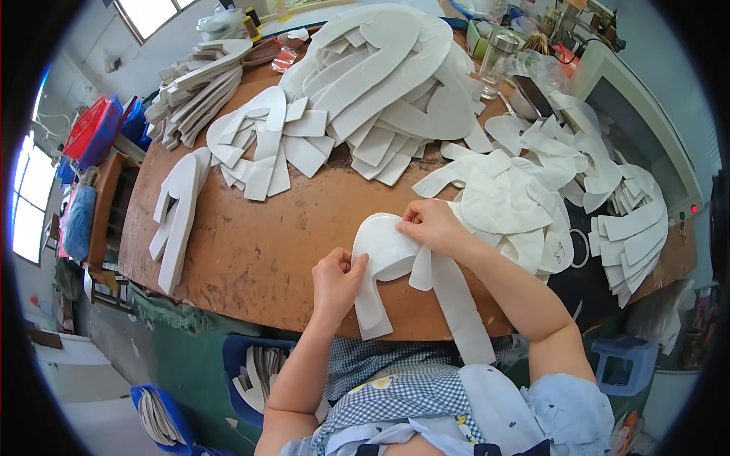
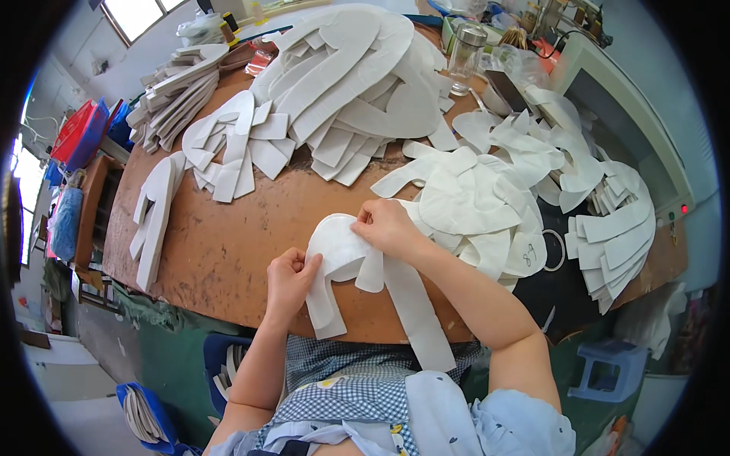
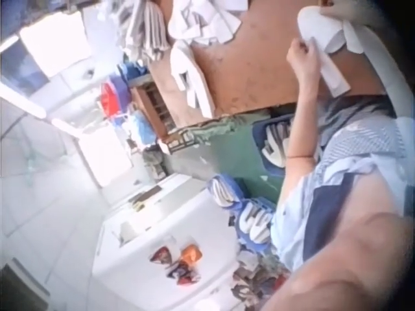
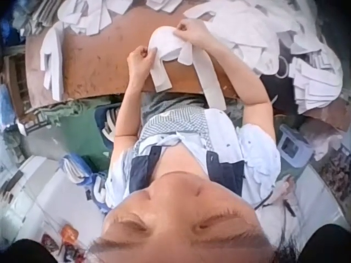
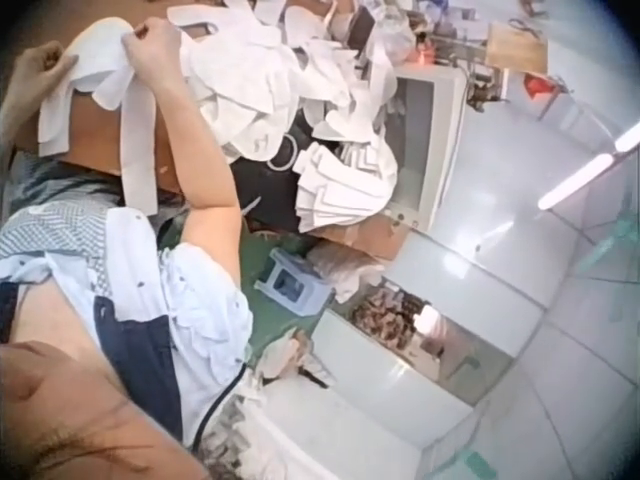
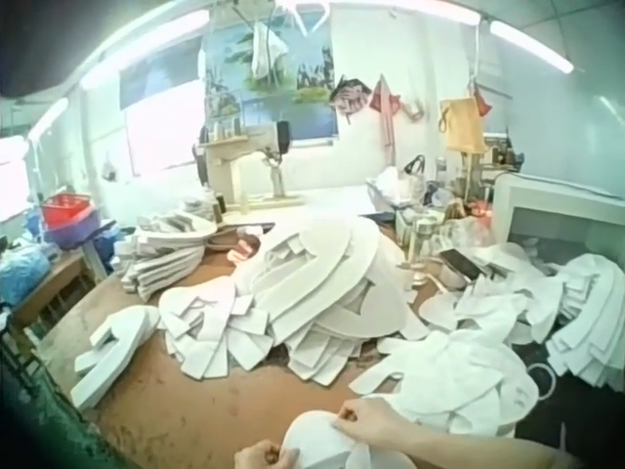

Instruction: Assembling and pairing different white foam and fabric shoe components at a workbench.

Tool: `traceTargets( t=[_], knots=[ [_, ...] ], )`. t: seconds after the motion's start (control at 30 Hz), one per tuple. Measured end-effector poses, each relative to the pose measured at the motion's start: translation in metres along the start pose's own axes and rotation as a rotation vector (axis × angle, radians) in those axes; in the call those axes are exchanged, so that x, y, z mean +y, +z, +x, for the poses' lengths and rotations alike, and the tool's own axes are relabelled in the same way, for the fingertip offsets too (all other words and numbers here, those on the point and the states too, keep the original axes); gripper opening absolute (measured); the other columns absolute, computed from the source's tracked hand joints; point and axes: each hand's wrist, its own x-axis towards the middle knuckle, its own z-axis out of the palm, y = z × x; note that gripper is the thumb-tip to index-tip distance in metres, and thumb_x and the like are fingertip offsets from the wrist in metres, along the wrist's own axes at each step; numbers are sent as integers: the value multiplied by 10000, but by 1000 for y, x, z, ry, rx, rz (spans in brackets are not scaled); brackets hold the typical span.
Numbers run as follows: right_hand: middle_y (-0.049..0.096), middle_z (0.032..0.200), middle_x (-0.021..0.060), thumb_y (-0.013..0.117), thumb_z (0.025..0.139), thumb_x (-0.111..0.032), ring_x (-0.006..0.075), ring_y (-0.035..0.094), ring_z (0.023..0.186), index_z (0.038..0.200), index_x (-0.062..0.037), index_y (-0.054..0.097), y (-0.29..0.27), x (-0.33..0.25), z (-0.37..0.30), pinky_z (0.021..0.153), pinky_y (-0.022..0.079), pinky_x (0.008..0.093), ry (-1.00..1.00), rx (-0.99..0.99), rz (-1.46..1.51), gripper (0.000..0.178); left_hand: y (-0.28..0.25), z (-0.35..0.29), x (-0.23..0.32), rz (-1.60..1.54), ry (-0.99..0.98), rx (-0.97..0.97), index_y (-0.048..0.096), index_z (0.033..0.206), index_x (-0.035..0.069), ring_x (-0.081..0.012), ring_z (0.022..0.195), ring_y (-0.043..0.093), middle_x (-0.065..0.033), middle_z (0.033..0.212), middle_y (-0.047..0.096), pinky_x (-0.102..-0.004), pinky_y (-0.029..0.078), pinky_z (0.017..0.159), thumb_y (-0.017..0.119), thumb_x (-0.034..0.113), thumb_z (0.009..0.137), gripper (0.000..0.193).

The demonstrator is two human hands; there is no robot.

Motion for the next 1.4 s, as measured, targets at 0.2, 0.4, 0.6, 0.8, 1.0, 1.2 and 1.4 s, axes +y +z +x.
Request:
traceTargets(
  t=[0.2, 0.4, 0.6, 0.8, 1.0, 1.2, 1.4],
  knots=[
    [684, 728, 150, 711, 856, -221, 272, 668, 691, 845, 21, 678, 2, -1, 1, 653, 518, 383, -42, 52, -58, 245, 1, 2, -1, 4, 50, 25, 629, 769, -32, -48, 490, 500, -9, 567, 602, -246, 388, 450, 745, 196, 875, 277],
    [684, 726, 165, 694, 872, -211, 288, 674, 702, 850, 20, 668, 5, 2, -2, 661, 520, 397, -58, 70, -50, 233, 0, 5, -4, 40, 39, 14, 628, 758, -30, -50, 495, 501, -13, 560, 596, -247, 394, 455, 750, 202, 870, 286],
    [660, 712, 132, 697, 881, -201, 239, 620, 649, 882, 35, 653, 10, 5, 3, 628, 491, 370, -121, 76, -179, 241, -6, -3, 2, -14, 6, -25, 629, 922, -50, -106, 530, 586, -64, 592, 632, -281, 458, 494, 753, 176, 852, 267],
    [661, 757, 143, 705, 868, -225, 258, 634, 709, 889, 26, 649, 4, 1, 6, 660, 502, 389, -59, 15, -134, 258, -25, -34, 7, -157, -149, -102, 508, 1183, -51, -128, 609, 667, -94, 736, 683, -264, 551, 522, 743, 81, 854, 425],
    [652, 766, 140, 716, 857, -235, 254, 626, 718, 885, 19, 639, 5, 3, 6, 658, 493, 382, -61, 21, -142, 267, -27, -41, 4, -195, -137, -115, 496, 1189, -58, -141, 638, 685, -99, 758, 683, -253, 566, 526, 715, 43, 870, 400],
    [654, 767, 143, 712, 852, -233, 254, 626, 724, 879, 12, 637, 8, 7, 5, 656, 491, 382, -70, 58, -134, 258, -29, -36, 32, 395, -102, -225, 496, 1218, -48, -290, 867, 707, -147, 908, 697, -376, 576, 808, 743, 97, 835, 479],
    [659, 766, 154, 701, 843, -229, 272, 652, 713, 993, 37, 625, -1, 3, -7, 662, 505, 391, -33, 14, -136, 315, 12, -11, 15, 411, 673, -344, 358, 1465, -37, -355, 1450, 306, -211, 1535, 363, -422, 323, 1155, 670, 225, 899, 698]
  ],
)
